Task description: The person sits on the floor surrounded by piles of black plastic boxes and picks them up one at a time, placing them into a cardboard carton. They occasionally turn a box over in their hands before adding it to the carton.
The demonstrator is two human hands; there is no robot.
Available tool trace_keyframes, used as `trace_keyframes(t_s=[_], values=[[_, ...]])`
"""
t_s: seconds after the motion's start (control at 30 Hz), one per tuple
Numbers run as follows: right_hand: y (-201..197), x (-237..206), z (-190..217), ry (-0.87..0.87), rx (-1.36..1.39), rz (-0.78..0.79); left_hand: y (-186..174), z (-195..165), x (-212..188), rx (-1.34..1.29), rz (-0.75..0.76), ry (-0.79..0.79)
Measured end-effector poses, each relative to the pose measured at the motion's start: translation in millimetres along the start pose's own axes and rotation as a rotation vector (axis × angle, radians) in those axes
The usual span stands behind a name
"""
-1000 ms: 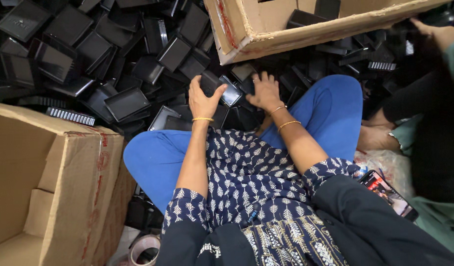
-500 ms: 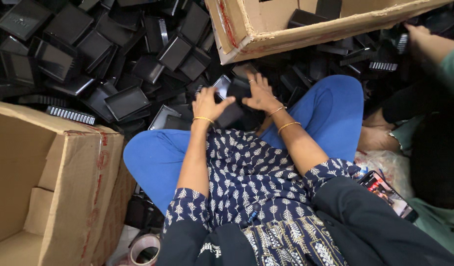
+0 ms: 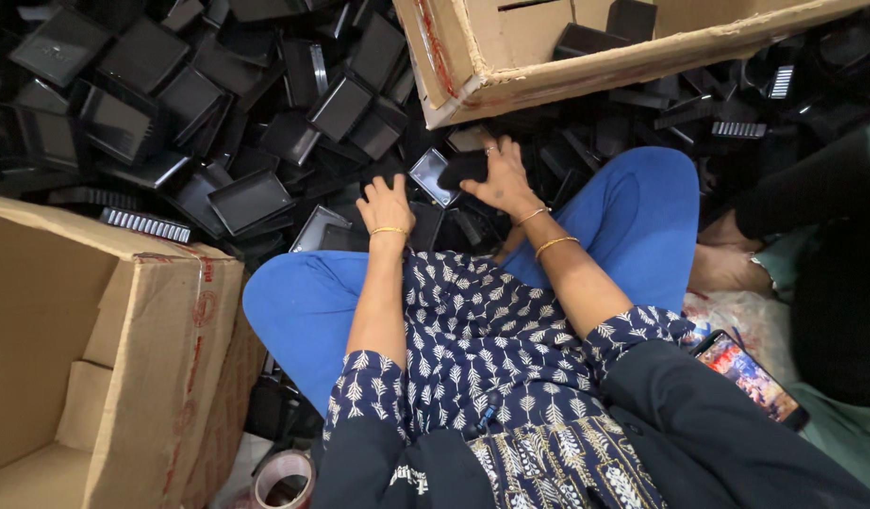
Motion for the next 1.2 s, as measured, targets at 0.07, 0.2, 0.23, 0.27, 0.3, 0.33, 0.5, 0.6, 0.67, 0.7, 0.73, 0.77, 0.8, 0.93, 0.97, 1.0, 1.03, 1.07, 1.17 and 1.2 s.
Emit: trace_keyframes(t_s=[0.07,0.2,0.23,0.27,0.3,0.33,0.5,0.6,0.67,0.7,0.73,0.77,0.8,0.93,0.97,1.0,1.03,1.07,1.17,1.2], values=[[-4.2,-0.7,2.5,-0.015,0.040,-0.023,-9.4,-3.0,0.4,-0.060,-0.045,0.021],[-15.1,-2.1,9.9,-0.078,0.116,-0.082,-31.5,2.2,1.3,-0.123,-0.110,-0.063],[-15.3,-2.2,11.1,-0.085,0.140,-0.071,-39.8,2.6,0.4,-0.117,-0.167,-0.063],[-15.5,-2.1,12.4,-0.092,0.164,-0.061,-46.8,3.0,-0.8,-0.111,-0.224,-0.062],[-15.5,-2.3,13.7,-0.099,0.188,-0.050,-53.5,0.0,-2.4,-0.112,-0.291,-0.022],[-15.9,-2.6,15.9,-0.115,0.187,-0.044,-59.0,-2.9,-4.1,-0.113,-0.357,0.020],[-11.9,-3.9,15.7,-0.109,0.217,-0.003,-21.2,-35.6,-4.4,-0.210,-0.084,0.283],[-11.7,-3.6,17.3,-0.154,0.189,-0.031,19.0,-54.4,-16.6,-0.195,0.245,0.295],[-10.1,-3.2,20.0,-0.199,0.177,-0.035,39.5,-48.5,-24.1,-0.176,0.422,0.184],[-9.5,-3.3,21.6,-0.223,0.170,-0.038,43.2,-44.7,-24.9,-0.174,0.449,0.148],[-6.9,-2.3,19.4,-0.202,0.169,-0.020,47.0,-40.3,-25.0,-0.172,0.476,0.114],[-4.4,-1.7,17.4,-0.180,0.168,-0.002,51.1,-35.3,-25.1,-0.170,0.503,0.080],[-2.5,-1.3,15.4,-0.158,0.166,0.016,52.6,-34.3,-24.3,-0.154,0.499,0.092],[-7.3,-3.8,21.6,-0.198,0.184,-0.001,52.1,-34.4,-20.7,-0.160,0.475,0.129],[-7.3,-4.3,21.6,-0.190,0.187,0.009,51.0,-35.8,-20.4,-0.178,0.467,0.136],[-7.3,-4.8,21.5,-0.181,0.189,0.019,50.5,-34.3,-20.5,-0.196,0.474,0.106],[-8.0,-5.2,22.2,-0.181,0.191,0.020,48.2,-33.2,-20.9,-0.214,0.480,0.075],[-8.5,-5.5,22.9,-0.182,0.193,0.021,45.2,-32.0,-21.4,-0.231,0.486,0.043],[-9.3,-5.8,26.4,-0.206,0.182,0.021,32.9,-34.7,-22.4,-0.298,0.476,0.027],[-9.4,-5.8,27.5,-0.216,0.174,0.019,24.6,-35.9,-19.1,-0.332,0.410,0.031]])
Point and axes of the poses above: each hand's wrist, its own x-axis towards the middle knuckle, its own y-axis out of the palm, z = x × y, the point moved 10 cm from there along x, towards the middle knuckle, and after that the axes turned 8 degrees about -x, right-handed, at the moved point
